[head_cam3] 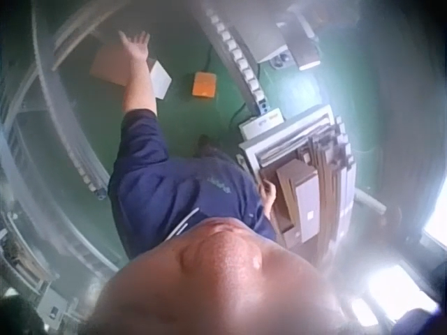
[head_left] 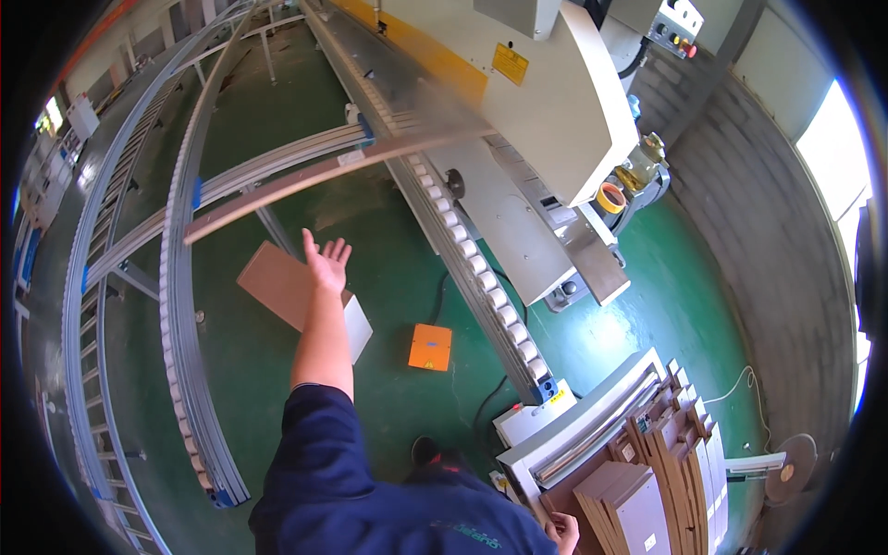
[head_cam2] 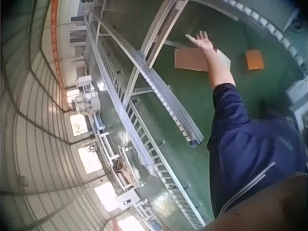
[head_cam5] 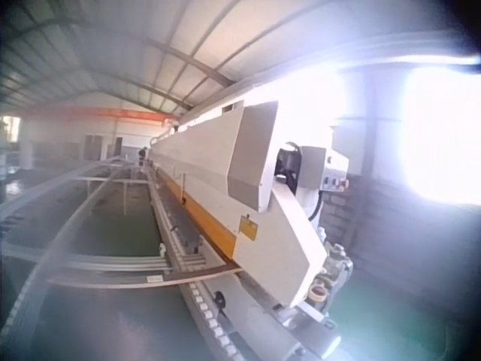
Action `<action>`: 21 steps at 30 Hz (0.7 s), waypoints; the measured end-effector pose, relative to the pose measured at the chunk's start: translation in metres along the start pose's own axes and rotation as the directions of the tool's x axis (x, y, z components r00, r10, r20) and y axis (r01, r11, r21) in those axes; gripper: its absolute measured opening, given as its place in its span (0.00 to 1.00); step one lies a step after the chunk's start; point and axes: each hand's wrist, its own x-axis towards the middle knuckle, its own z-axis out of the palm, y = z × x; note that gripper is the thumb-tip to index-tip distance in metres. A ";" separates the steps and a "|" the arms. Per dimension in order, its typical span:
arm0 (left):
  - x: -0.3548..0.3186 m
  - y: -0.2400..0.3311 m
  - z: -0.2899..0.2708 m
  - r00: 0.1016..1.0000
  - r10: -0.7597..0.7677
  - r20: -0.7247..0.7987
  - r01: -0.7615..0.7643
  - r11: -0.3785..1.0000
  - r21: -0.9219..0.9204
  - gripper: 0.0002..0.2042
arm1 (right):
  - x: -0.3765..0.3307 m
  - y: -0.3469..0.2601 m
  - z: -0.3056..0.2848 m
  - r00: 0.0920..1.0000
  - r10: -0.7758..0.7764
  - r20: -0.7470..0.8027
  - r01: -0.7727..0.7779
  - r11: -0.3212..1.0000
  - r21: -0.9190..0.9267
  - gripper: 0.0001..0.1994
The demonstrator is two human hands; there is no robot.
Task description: The person picks up several long wood panels and a small rectangular wood panel and places them onto a stack of similar panels on a work table.
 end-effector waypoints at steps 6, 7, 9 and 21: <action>0.051 0.020 0.022 0.995 0.098 0.031 -0.094 0.988 -0.123 0.56 | 0.011 -0.072 -0.016 0.976 0.217 0.027 -0.218 0.965 0.142 0.12; 0.056 0.021 0.029 0.989 0.117 0.092 -0.106 0.987 -0.119 0.51 | 0.011 -0.062 -0.013 0.979 0.200 0.026 -0.202 0.973 0.113 0.13; 0.068 0.030 0.033 0.981 0.155 0.117 -0.145 0.985 -0.090 0.40 | 0.013 -0.061 -0.004 0.957 0.288 0.011 -0.285 0.941 0.182 0.08; 0.012 0.062 0.019 0.900 0.384 -0.208 -0.358 0.921 0.153 0.26 | 0.040 -0.104 -0.008 0.954 0.277 0.115 -0.295 0.937 0.187 0.10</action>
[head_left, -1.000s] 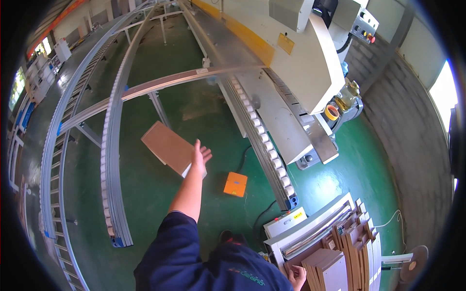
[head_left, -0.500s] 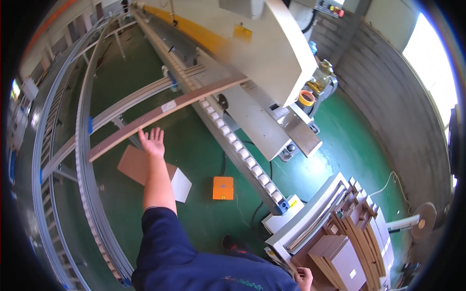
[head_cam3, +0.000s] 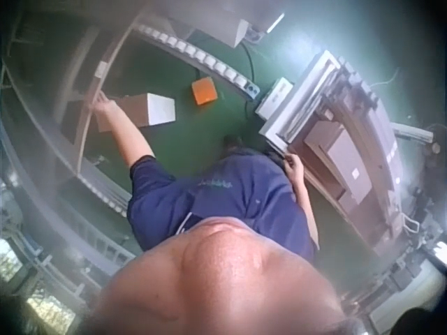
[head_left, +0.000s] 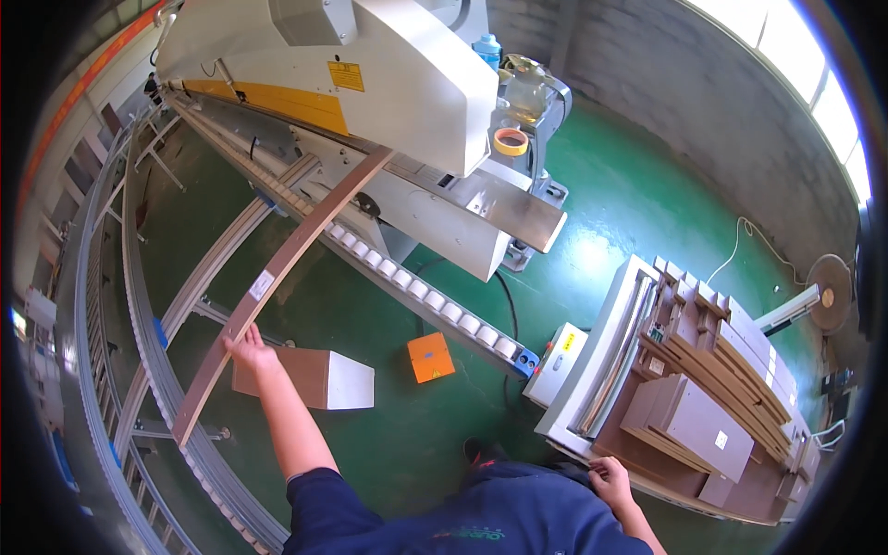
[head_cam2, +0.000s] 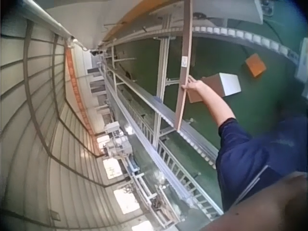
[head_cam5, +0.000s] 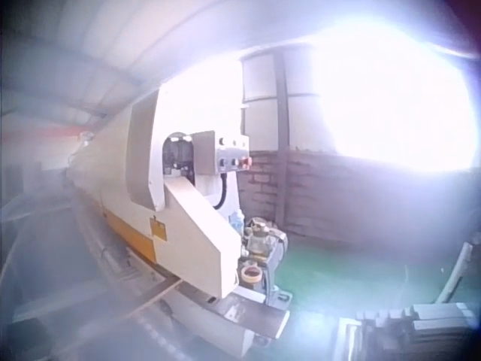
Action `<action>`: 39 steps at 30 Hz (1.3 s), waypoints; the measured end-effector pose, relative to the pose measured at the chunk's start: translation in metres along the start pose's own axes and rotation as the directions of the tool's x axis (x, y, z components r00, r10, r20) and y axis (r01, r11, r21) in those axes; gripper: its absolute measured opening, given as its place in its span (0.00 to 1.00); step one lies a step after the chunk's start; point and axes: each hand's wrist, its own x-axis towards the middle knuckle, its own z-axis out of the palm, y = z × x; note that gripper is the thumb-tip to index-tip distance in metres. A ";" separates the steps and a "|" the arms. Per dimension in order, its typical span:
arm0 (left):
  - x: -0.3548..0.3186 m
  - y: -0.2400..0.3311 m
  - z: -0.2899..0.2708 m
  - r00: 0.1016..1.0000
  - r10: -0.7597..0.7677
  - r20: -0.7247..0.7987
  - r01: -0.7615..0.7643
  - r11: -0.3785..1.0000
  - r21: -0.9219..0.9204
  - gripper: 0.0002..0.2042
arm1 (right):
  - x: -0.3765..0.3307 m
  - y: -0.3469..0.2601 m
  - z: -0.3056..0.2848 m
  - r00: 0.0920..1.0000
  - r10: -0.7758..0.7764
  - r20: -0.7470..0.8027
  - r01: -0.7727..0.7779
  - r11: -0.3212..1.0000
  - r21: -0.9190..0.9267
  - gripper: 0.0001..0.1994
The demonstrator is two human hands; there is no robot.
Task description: The person picks up several long wood panels and a small rectangular wood panel and places them onto a stack of similar panels on a work table.
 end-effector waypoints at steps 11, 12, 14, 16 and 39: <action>-0.104 0.118 -0.058 0.986 0.149 0.081 -0.158 0.981 0.117 0.30 | 0.028 -0.030 -0.012 0.973 -0.142 0.183 0.150 0.988 -0.032 0.10; -0.120 0.125 -0.058 0.982 0.154 0.109 -0.169 0.975 0.142 0.30 | 0.031 -0.040 -0.016 0.962 -0.199 0.187 0.212 0.976 -0.052 0.10; -0.153 0.134 -0.059 0.978 0.134 0.157 -0.159 0.974 0.159 0.29 | 0.034 -0.068 -0.028 0.930 -0.329 0.164 0.340 0.939 -0.046 0.10; -0.168 0.128 -0.071 0.958 0.049 0.281 -0.091 0.987 0.135 0.28 | 0.035 -0.101 -0.044 0.864 -0.494 0.094 0.497 0.868 -0.007 0.12; -0.797 -0.019 -0.063 0.172 -0.751 0.638 0.448 0.636 0.628 0.25 | -0.032 0.064 -0.391 0.803 -0.593 -0.064 0.442 0.663 -0.605 0.27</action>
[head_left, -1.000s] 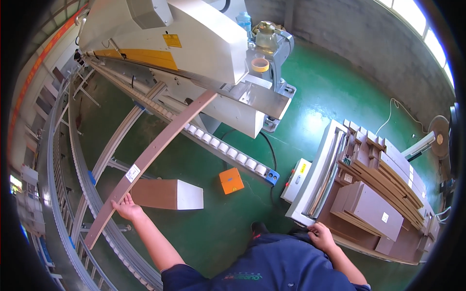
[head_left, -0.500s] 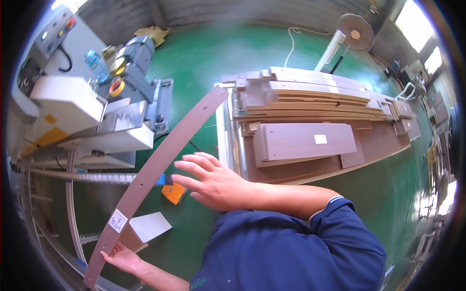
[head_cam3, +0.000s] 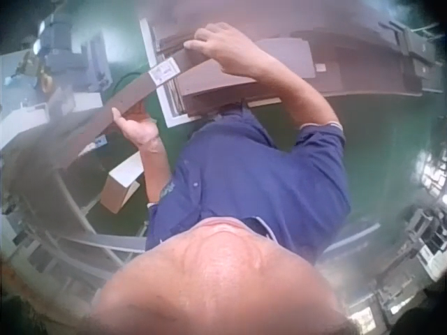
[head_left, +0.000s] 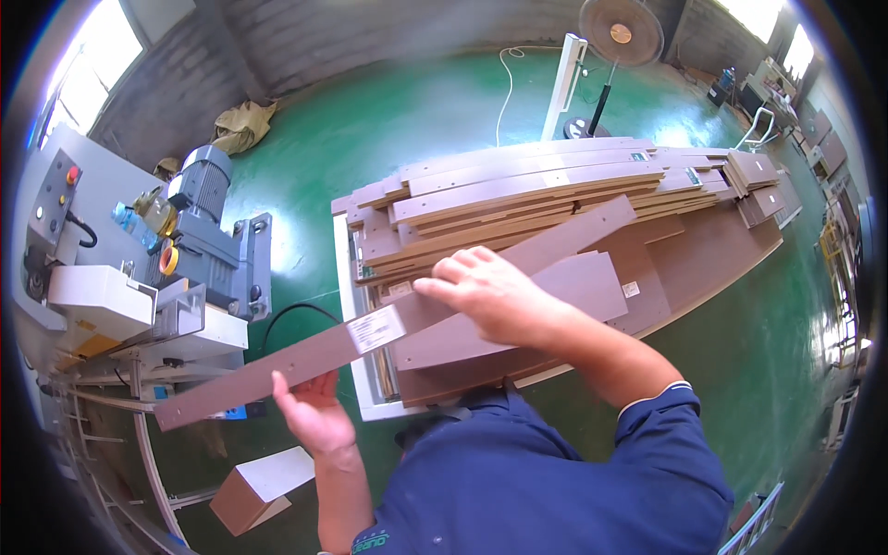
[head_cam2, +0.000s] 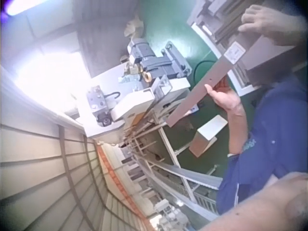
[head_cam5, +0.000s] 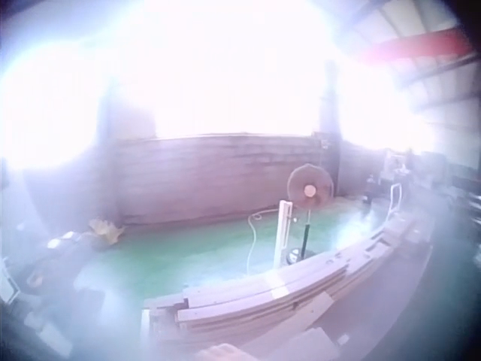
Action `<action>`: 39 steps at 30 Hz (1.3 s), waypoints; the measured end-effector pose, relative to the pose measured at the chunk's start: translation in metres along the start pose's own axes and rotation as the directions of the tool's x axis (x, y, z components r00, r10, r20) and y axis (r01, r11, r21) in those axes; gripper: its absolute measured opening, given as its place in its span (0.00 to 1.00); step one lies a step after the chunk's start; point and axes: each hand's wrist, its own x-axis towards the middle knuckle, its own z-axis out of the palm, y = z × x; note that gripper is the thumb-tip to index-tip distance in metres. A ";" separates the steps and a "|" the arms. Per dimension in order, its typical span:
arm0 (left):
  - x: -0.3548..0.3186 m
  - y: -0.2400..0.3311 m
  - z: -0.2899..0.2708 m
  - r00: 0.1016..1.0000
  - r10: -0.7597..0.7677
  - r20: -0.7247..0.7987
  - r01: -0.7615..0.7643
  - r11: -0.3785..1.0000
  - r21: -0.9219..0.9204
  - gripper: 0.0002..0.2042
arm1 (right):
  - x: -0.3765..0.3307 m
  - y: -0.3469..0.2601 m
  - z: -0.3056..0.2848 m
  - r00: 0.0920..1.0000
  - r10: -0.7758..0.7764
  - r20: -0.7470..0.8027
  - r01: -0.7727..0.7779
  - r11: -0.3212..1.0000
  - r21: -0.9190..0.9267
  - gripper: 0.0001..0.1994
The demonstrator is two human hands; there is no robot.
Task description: The person picks up several long wood panels and a small rectangular wood panel and places them onto a stack of similar panels on a work table.
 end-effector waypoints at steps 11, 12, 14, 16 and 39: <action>0.045 -0.156 0.151 0.910 -0.304 0.281 0.311 0.950 0.020 0.15 | -0.096 0.240 -0.007 0.911 0.367 -0.188 -0.338 0.926 0.170 0.26; 0.055 -0.168 0.156 0.915 -0.352 0.195 0.368 0.928 -0.056 0.14 | -0.099 0.254 -0.005 0.900 0.384 -0.209 -0.352 0.920 0.175 0.25; 0.073 -0.193 0.161 0.881 -0.431 0.196 0.454 0.886 -0.090 0.17 | -0.105 0.277 -0.005 0.889 0.422 -0.176 -0.398 0.904 0.154 0.23; 0.083 -0.210 0.178 0.849 -0.494 0.185 0.519 0.847 -0.119 0.20 | -0.110 0.302 0.000 0.847 0.487 -0.214 -0.471 0.873 0.126 0.23; -0.084 -0.102 -0.176 0.886 -0.124 -0.446 0.409 0.661 0.629 0.12 | -0.111 0.407 0.016 0.859 0.513 -0.009 -0.508 0.848 -0.150 0.25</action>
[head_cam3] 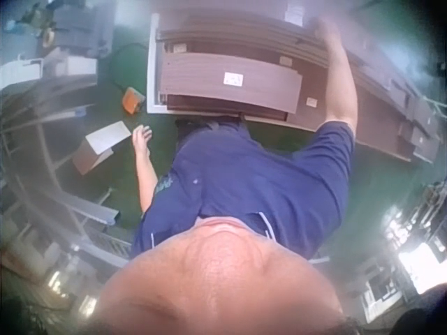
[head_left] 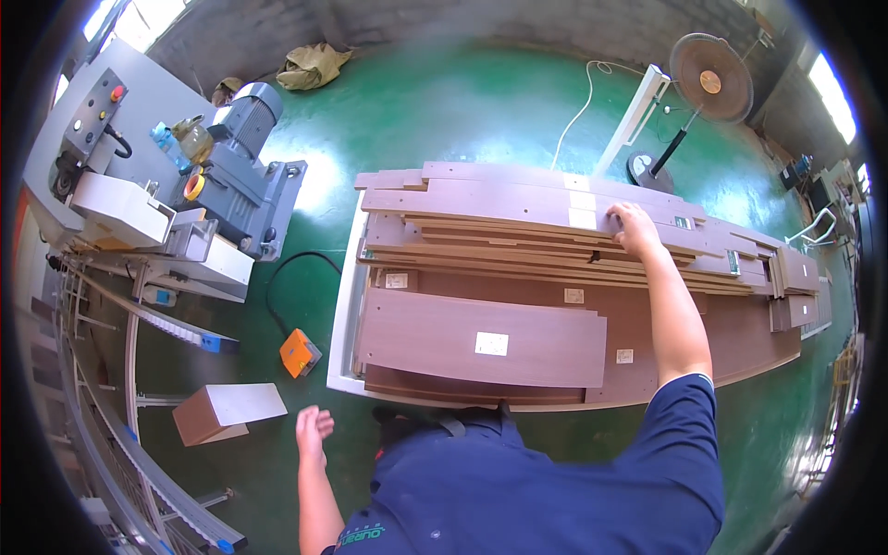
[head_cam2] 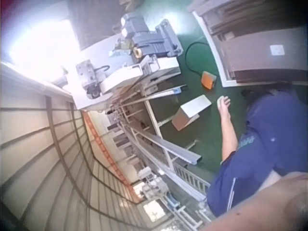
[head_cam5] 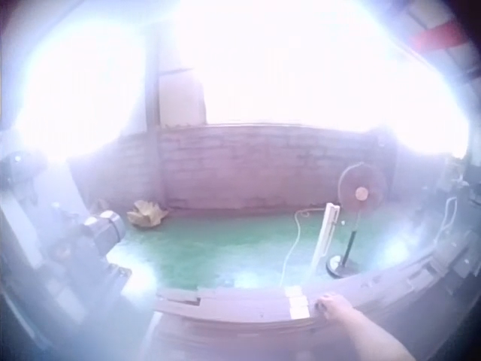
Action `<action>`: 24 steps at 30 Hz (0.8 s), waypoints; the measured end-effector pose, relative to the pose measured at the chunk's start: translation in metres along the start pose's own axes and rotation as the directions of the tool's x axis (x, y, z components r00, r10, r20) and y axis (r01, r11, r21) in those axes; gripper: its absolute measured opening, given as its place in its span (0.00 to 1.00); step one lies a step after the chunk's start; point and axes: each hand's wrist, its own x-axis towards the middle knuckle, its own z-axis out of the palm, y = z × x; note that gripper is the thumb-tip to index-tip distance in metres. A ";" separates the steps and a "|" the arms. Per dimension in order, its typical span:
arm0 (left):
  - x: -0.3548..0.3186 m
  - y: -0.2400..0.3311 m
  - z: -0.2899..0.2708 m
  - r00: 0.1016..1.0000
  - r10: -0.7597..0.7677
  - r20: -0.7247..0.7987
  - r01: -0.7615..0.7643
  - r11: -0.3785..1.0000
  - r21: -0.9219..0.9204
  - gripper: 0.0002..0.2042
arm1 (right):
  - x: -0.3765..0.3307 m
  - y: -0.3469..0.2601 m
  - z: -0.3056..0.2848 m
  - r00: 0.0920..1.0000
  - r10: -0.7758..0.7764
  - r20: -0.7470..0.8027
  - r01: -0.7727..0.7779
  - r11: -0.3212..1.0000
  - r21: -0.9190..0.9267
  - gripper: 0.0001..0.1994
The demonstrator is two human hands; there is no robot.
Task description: The person picks up several long wood panels and a small rectangular wood panel and places them onto a stack of similar panels on a work table.
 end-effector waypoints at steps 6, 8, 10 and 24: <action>-0.040 -0.136 -0.055 0.941 -0.322 -0.105 0.316 0.946 -0.068 0.12 | -0.008 0.029 0.002 0.999 0.036 -0.003 -0.036 0.997 -0.069 0.18; -0.051 -0.173 -0.064 0.907 -0.401 -0.127 0.398 0.916 -0.050 0.12 | -0.002 0.024 0.006 0.997 0.058 -0.041 -0.061 0.995 -0.078 0.17; -0.062 -0.183 -0.060 0.882 -0.454 -0.130 0.459 0.889 0.007 0.12 | -0.001 0.027 0.013 0.997 0.015 -0.081 -0.021 0.997 -0.075 0.17; -0.050 -0.149 -0.039 0.955 -0.279 -0.098 0.289 0.950 0.119 0.12 | 0.002 0.023 0.011 0.994 0.104 -0.044 -0.105 0.994 -0.031 0.19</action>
